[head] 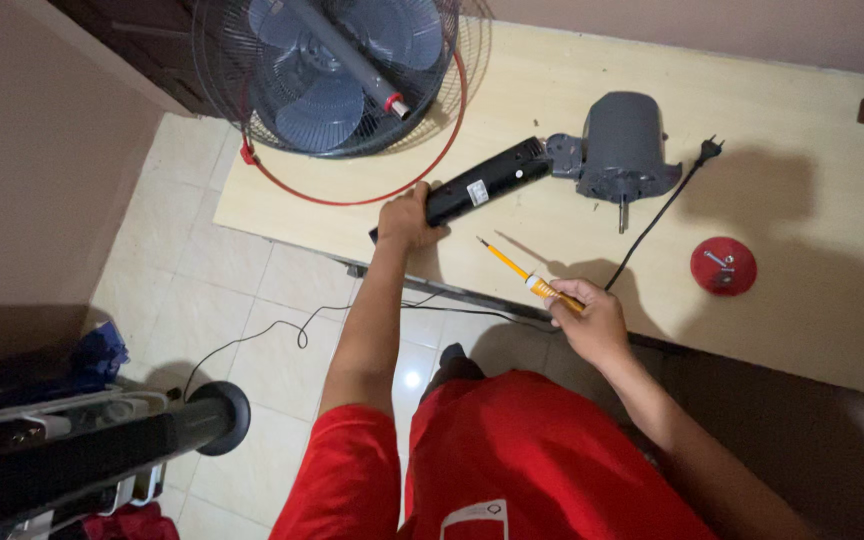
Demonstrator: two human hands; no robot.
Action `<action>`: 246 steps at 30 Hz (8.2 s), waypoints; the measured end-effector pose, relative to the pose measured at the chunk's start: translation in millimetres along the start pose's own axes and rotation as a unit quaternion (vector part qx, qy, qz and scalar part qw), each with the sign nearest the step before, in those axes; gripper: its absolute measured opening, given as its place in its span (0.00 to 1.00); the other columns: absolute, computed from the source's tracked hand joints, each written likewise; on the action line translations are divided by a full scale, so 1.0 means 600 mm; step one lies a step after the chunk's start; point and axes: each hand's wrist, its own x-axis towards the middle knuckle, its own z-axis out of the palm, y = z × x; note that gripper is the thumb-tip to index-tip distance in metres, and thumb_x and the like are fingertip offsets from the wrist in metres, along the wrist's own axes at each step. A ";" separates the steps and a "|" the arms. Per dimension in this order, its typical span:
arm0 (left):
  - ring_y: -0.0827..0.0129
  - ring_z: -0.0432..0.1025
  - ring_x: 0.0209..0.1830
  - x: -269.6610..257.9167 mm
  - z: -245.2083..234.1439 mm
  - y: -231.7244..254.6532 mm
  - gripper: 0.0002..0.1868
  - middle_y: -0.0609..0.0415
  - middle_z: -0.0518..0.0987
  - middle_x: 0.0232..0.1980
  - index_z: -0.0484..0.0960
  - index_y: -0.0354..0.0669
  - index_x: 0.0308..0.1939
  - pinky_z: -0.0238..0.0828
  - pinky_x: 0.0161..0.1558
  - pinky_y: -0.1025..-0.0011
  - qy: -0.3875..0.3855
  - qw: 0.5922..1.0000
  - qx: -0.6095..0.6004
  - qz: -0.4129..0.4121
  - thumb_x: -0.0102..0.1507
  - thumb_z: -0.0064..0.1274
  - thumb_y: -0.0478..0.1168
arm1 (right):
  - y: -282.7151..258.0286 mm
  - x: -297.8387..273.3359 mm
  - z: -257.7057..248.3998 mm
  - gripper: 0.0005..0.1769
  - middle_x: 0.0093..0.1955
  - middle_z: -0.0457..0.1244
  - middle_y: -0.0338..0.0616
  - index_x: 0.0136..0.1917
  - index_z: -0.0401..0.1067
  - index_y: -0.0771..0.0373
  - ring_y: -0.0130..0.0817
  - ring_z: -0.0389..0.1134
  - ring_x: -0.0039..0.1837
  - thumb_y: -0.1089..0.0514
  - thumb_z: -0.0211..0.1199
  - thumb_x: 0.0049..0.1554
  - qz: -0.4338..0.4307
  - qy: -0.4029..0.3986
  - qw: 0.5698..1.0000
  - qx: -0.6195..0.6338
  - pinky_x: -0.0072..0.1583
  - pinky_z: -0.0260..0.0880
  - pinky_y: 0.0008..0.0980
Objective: The person uses a yellow screwdriver to tighten screws on the black motor housing of a standing fan. They then pick up the fan's metal pole and extend its telescoping sections.
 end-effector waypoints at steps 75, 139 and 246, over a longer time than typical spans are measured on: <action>0.56 0.74 0.50 -0.054 0.000 0.018 0.45 0.51 0.75 0.54 0.73 0.42 0.64 0.74 0.49 0.61 0.169 0.981 -0.048 0.087 0.44 0.71 0.46 | -0.249 0.167 0.098 0.09 0.42 0.65 0.49 0.44 0.72 0.62 0.53 0.70 0.42 0.61 0.68 0.50 -0.360 -0.006 0.871 -0.336 0.45 0.72 0.47; 0.56 0.75 0.48 -0.047 0.003 0.011 0.44 0.51 0.75 0.52 0.74 0.44 0.64 0.76 0.47 0.59 0.149 0.984 -0.036 0.092 0.45 0.71 0.47 | -0.272 0.140 0.099 0.19 0.47 0.63 0.57 0.53 0.66 0.64 0.53 0.70 0.40 0.54 0.63 0.51 -0.340 0.005 0.825 -0.452 0.42 0.70 0.49; 0.54 0.73 0.48 -0.048 0.021 0.011 0.44 0.49 0.75 0.51 0.74 0.41 0.65 0.74 0.47 0.58 0.179 0.979 -0.034 0.088 0.45 0.70 0.47 | -0.244 0.181 0.122 0.16 0.45 0.70 0.63 0.47 0.78 0.69 0.59 0.73 0.52 0.53 0.60 0.59 -0.030 -0.062 0.898 -0.434 0.56 0.72 0.52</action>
